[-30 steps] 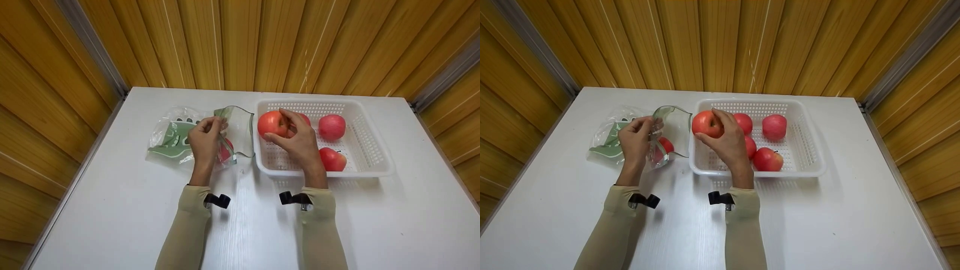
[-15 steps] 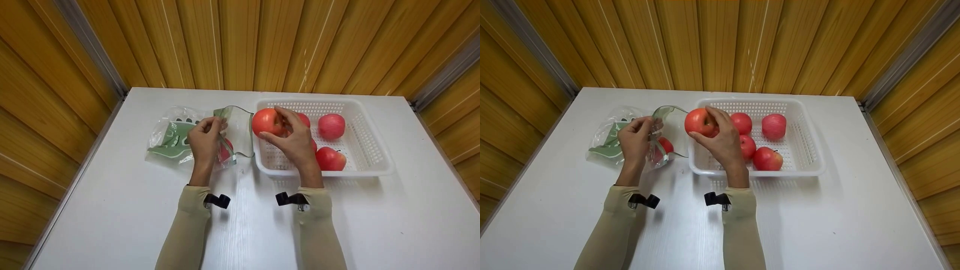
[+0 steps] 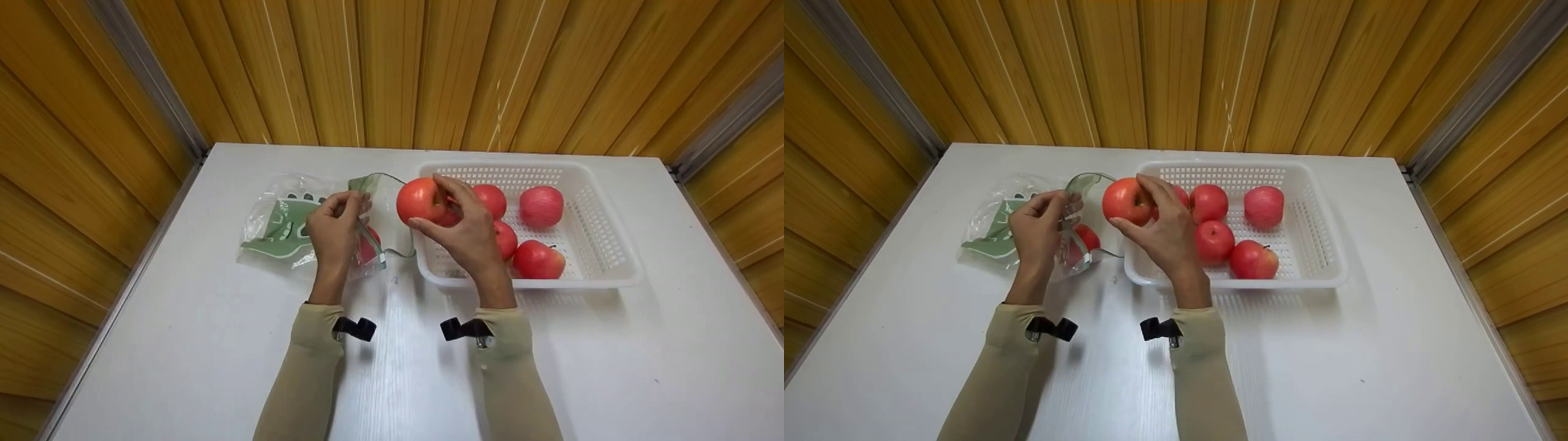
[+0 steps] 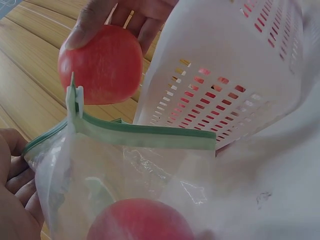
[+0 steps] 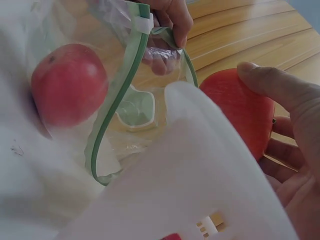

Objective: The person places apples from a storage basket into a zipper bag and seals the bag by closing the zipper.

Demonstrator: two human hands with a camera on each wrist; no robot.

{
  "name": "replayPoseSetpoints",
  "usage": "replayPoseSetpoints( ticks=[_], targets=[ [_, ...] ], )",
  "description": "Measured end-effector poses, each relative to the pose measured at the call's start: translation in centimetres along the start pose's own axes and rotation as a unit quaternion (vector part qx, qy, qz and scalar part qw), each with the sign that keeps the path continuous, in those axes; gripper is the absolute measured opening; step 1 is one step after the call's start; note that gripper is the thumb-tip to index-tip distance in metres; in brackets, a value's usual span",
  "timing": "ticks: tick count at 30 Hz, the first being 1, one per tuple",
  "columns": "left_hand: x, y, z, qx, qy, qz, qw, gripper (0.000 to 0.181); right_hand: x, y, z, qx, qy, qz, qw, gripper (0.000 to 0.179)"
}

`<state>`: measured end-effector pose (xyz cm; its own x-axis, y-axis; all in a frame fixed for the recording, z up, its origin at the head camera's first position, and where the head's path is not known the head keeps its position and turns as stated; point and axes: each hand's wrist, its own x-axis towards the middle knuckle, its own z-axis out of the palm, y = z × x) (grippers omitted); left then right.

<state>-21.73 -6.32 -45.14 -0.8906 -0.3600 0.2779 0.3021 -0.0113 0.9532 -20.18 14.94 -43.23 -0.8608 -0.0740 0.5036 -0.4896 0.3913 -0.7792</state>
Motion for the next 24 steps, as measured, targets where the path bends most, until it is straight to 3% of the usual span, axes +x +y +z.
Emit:
replayPoseSetpoints(
  ticks=[10,24],
  targets=[
    [-0.1,-0.1,-0.1,0.004,0.0,-0.008,1.0,0.015,0.0,-0.2,1.1,-0.011,0.001,-0.021,0.9997,0.079],
    [-0.1,0.1,-0.1,0.009,-0.004,0.002,0.9999,0.017,-0.2,-0.4,2.1,-0.043,-0.02,-0.007,0.9988,0.079]
  ],
)
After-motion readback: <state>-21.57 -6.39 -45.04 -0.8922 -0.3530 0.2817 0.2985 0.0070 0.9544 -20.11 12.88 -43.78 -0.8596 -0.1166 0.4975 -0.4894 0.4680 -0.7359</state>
